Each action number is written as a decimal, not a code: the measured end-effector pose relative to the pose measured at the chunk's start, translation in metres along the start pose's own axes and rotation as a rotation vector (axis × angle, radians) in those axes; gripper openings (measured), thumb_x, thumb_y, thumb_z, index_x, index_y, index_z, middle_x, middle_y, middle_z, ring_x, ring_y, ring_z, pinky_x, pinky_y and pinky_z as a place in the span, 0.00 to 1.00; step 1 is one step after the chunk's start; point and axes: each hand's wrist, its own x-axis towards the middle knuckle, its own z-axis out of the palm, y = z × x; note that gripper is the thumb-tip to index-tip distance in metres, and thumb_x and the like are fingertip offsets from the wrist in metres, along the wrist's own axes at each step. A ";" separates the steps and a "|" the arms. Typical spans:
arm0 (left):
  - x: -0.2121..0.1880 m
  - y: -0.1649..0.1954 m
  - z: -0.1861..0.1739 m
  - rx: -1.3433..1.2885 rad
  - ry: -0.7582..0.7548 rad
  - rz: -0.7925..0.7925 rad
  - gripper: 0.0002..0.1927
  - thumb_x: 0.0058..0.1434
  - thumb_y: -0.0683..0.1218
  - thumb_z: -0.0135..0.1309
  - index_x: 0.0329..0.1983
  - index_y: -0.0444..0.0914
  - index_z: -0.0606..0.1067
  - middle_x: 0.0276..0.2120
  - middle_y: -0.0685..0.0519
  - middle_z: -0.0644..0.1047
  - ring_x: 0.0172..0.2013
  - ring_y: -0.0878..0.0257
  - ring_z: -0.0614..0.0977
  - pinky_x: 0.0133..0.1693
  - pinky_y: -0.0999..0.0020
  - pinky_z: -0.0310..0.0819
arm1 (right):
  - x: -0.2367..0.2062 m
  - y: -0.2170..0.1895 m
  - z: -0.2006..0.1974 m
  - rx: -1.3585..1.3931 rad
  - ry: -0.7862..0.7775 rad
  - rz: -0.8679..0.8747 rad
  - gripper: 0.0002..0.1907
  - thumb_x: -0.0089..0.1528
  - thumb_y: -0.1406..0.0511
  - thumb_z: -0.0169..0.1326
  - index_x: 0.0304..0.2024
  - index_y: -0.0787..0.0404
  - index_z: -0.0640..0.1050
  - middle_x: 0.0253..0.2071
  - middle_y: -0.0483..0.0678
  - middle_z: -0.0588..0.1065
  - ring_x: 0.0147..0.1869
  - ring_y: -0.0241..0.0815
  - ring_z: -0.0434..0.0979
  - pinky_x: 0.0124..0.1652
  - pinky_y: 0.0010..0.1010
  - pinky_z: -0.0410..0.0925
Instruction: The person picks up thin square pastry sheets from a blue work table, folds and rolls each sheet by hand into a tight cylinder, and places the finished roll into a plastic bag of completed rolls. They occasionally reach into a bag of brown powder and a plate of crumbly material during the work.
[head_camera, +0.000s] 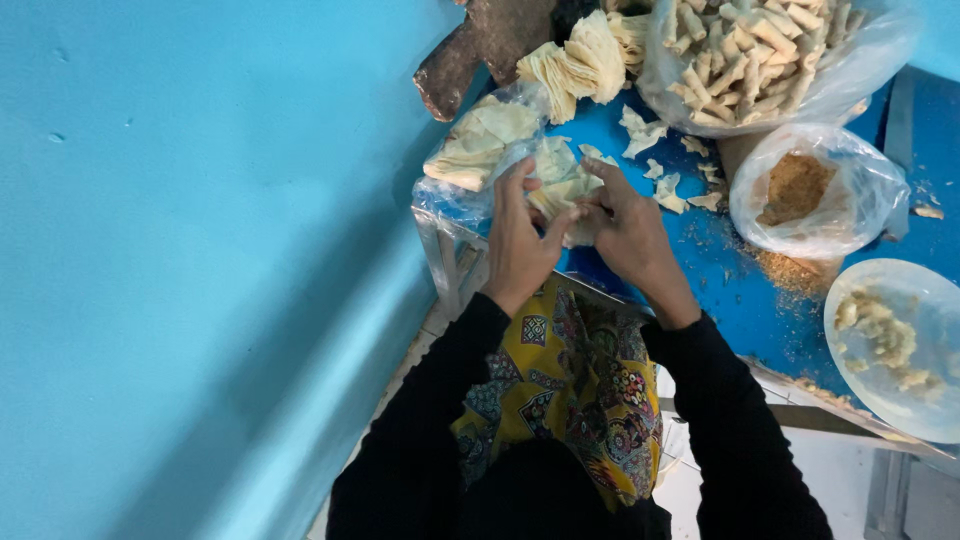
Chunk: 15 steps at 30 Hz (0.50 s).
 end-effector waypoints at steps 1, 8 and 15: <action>0.000 0.001 0.000 -0.009 -0.009 -0.019 0.40 0.61 0.38 0.64 0.72 0.34 0.57 0.59 0.42 0.66 0.58 0.53 0.74 0.47 0.65 0.78 | 0.001 -0.001 0.000 0.036 0.004 0.035 0.27 0.65 0.72 0.57 0.67 0.60 0.69 0.41 0.55 0.82 0.46 0.47 0.85 0.44 0.34 0.74; 0.002 0.003 0.004 0.055 0.020 -0.038 0.36 0.60 0.34 0.59 0.70 0.35 0.60 0.61 0.41 0.67 0.54 0.50 0.77 0.52 0.58 0.76 | 0.001 -0.011 -0.001 0.149 -0.003 0.062 0.31 0.64 0.71 0.59 0.69 0.61 0.65 0.43 0.51 0.81 0.42 0.39 0.80 0.43 0.31 0.72; 0.001 0.003 0.004 0.028 0.026 -0.067 0.36 0.60 0.36 0.61 0.69 0.34 0.59 0.62 0.39 0.66 0.54 0.46 0.77 0.54 0.55 0.73 | 0.006 -0.011 -0.002 0.053 0.093 0.028 0.27 0.65 0.72 0.59 0.66 0.60 0.69 0.39 0.51 0.81 0.41 0.38 0.81 0.42 0.30 0.73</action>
